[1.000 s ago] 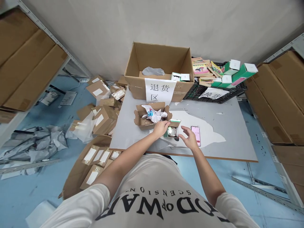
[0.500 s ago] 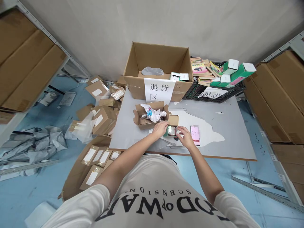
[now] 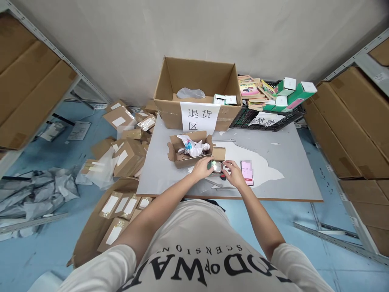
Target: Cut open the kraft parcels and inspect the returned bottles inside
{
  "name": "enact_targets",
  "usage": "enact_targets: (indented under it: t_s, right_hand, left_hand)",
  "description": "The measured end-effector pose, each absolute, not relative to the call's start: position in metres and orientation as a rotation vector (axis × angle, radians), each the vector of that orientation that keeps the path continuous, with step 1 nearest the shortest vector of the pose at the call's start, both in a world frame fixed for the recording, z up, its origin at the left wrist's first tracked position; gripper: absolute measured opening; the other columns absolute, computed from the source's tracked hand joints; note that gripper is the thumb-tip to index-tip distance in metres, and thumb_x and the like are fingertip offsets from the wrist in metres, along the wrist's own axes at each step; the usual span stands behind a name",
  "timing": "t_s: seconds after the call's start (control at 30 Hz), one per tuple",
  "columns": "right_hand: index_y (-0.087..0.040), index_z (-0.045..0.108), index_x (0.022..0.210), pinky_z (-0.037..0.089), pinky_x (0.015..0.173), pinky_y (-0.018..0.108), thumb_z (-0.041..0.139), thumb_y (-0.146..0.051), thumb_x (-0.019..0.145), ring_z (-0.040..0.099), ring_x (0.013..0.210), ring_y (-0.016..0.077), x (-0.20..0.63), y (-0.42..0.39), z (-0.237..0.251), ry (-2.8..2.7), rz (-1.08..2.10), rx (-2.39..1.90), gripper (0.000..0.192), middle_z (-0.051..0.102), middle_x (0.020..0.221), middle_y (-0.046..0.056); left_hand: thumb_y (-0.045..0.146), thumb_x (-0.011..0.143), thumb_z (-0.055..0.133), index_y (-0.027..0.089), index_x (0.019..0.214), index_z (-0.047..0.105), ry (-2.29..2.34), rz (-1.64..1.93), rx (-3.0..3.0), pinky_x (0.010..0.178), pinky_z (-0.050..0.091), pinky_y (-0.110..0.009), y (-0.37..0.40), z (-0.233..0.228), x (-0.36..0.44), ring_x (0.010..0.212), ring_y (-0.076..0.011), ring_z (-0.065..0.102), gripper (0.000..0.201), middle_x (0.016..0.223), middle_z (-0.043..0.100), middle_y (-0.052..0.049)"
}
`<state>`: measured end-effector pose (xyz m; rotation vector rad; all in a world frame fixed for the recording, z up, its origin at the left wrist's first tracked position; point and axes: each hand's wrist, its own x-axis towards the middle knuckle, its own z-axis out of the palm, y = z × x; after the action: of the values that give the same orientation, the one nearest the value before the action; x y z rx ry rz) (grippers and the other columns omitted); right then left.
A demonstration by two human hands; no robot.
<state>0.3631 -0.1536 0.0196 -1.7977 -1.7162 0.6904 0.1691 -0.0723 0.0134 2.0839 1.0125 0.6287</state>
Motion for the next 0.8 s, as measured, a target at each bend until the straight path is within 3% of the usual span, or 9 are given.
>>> enact_targets:
  t_s: [0.13, 0.43, 0.63, 0.8]
  right_hand:
    - [-0.022, 0.059, 0.122, 0.051, 0.091, 0.041, 0.05, -0.025, 0.082, 0.058, 0.108, 0.0232, 0.362, -0.152, 0.022, -1.742, 0.661, -1.87, 0.041, 0.052, 0.126, 0.009]
    - [-0.024, 0.06, 0.121, 0.056, 0.074, 0.034, 0.05, -0.026, 0.081, 0.061, 0.1, 0.0221, 0.356, -0.151, 0.028, -1.703, 0.62, -2.056, 0.041, 0.053, 0.13, 0.005]
    - [-0.026, 0.06, 0.122, 0.055, 0.074, 0.033, 0.05, -0.025, 0.081, 0.061, 0.101, 0.0222, 0.354, -0.15, 0.033, -1.724, 0.6, -2.112, 0.042, 0.053, 0.131, 0.003]
    - [-0.026, 0.06, 0.122, 0.051, 0.085, 0.036, 0.05, -0.027, 0.084, 0.057, 0.109, 0.0244, 0.346, -0.149, 0.041, -1.801, 0.499, -2.196, 0.039, 0.051, 0.133, 0.005]
  left_hand:
    - [0.017, 0.072, 0.06, 0.016, 0.121, 0.057, 1.033, 0.613, 2.033, 0.089, 0.05, -0.034, -0.072, 0.013, 0.171, 0.096, -0.0207, 0.063, 0.049, 0.117, 0.065, -0.008]
    - [0.015, 0.072, 0.059, 0.015, 0.121, 0.057, 1.038, 0.642, 1.969, 0.083, 0.052, -0.032, -0.074, 0.011, 0.17, 0.095, -0.0197, 0.063, 0.05, 0.117, 0.064, -0.009]
    - [0.015, 0.073, 0.058, 0.016, 0.122, 0.057, 1.013, 0.635, 1.947, 0.083, 0.053, -0.031, -0.074, 0.01, 0.169, 0.1, -0.0199, 0.062, 0.049, 0.118, 0.063, -0.008]
    - [0.018, 0.076, 0.057, 0.015, 0.126, 0.053, 0.958, 0.639, 2.012, 0.088, 0.051, -0.034, -0.074, 0.01, 0.167, 0.105, -0.0212, 0.061, 0.05, 0.12, 0.062, -0.01]
